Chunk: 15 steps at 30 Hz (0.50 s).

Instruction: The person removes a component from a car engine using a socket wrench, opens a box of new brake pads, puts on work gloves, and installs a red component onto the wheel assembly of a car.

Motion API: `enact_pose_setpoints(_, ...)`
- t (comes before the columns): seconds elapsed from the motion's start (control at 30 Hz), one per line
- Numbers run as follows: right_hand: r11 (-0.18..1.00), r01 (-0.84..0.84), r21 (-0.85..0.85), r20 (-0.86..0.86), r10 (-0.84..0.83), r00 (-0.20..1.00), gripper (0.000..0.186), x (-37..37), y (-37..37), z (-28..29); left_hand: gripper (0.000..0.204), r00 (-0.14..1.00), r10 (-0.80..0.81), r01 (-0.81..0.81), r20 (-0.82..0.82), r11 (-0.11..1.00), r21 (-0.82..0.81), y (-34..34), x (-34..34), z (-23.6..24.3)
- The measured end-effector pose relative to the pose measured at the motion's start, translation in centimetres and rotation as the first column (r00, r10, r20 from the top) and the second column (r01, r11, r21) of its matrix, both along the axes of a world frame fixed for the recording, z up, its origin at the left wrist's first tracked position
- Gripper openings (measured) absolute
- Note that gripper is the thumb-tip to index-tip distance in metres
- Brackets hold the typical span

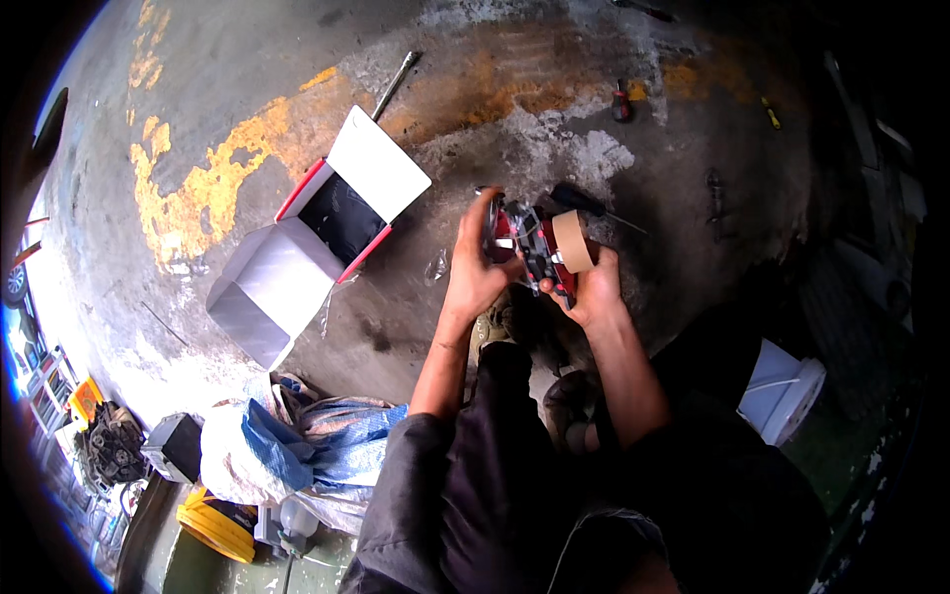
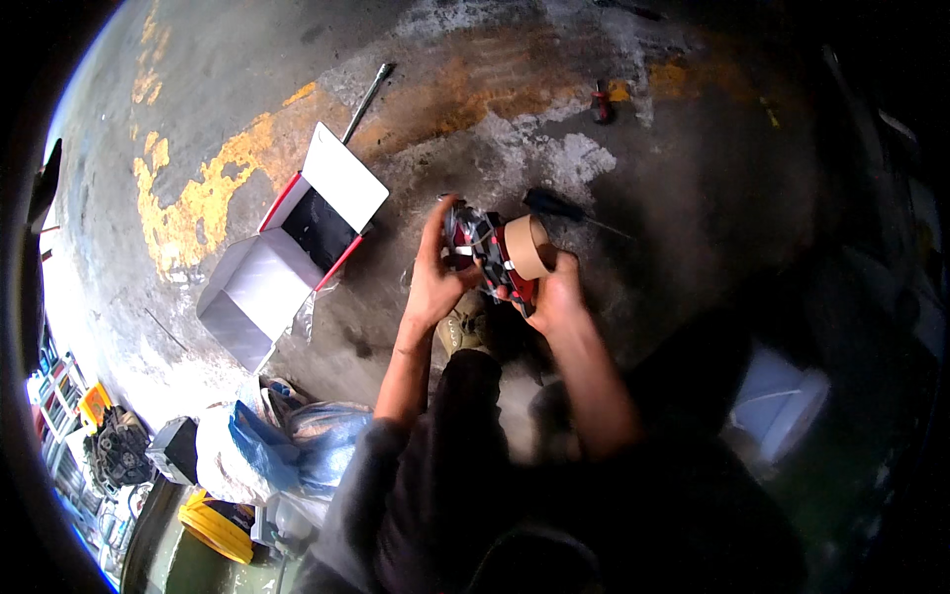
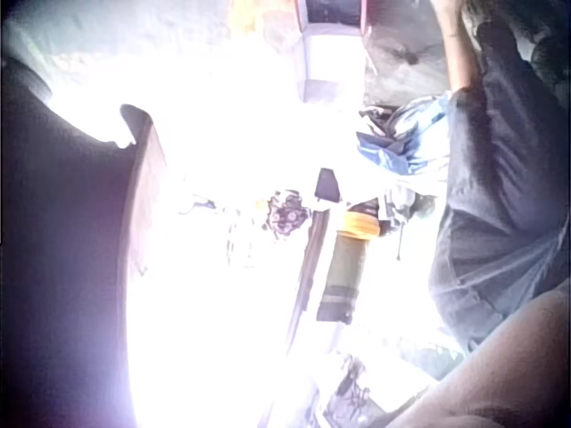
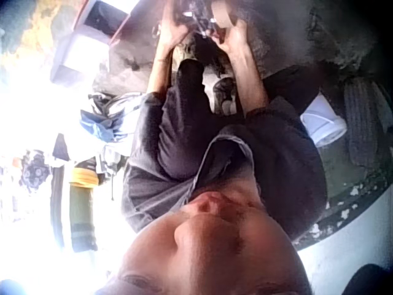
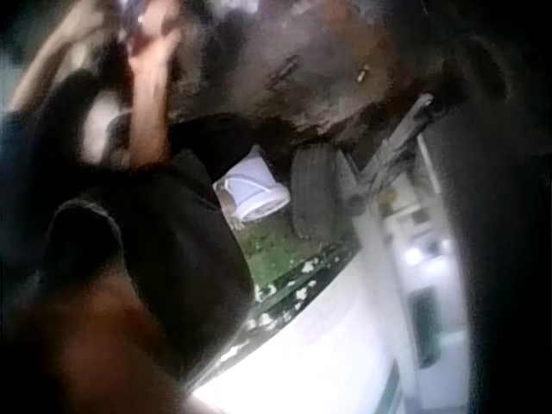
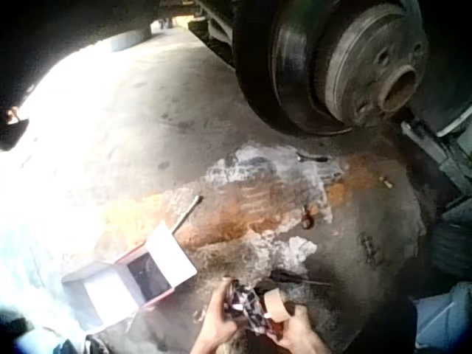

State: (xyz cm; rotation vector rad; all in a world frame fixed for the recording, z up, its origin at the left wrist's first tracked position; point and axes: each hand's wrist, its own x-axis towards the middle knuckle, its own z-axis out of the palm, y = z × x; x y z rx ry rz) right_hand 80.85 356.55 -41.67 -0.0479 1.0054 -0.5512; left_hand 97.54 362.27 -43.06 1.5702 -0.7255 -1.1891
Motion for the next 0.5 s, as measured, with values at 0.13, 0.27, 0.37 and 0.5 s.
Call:
enact_pose_setpoints(0.13, 0.985, -0.096, -0.141, -0.131, 0.077, 0.988, 0.044, 1.4, -1.3, 1.7, 0.043, 0.994, -0.003, -0.004, -0.110, 0.998, -0.060, 0.6, -0.1, -3.3)
enact_pose_setpoints(0.27, 0.925, -0.233, -0.299, -0.250, 0.160, 0.955, 0.048, 0.9, -2.9, 1.7, 0.009, 0.983, 0.014, 0.006, 0.181, 0.994, -0.111, -0.7, -0.4, -3.6)
enact_pose_setpoints(0.37, 0.792, -0.499, -0.351, -0.549, 0.258, 0.795, 0.057, 0.6, -4.4, 2.6, 0.012, 0.971, 0.201, -0.173, 0.130, 0.964, -0.200, -1.1, 0.3, -2.5)
enact_pose_setpoints(0.5, 0.710, -0.636, -0.301, -0.248, 0.586, 0.771, 0.055, -1.6, -6.5, 0.9, 0.016, 0.966, 0.256, -0.258, -0.038, 0.964, -0.067, -3.0, -0.4, -4.4)
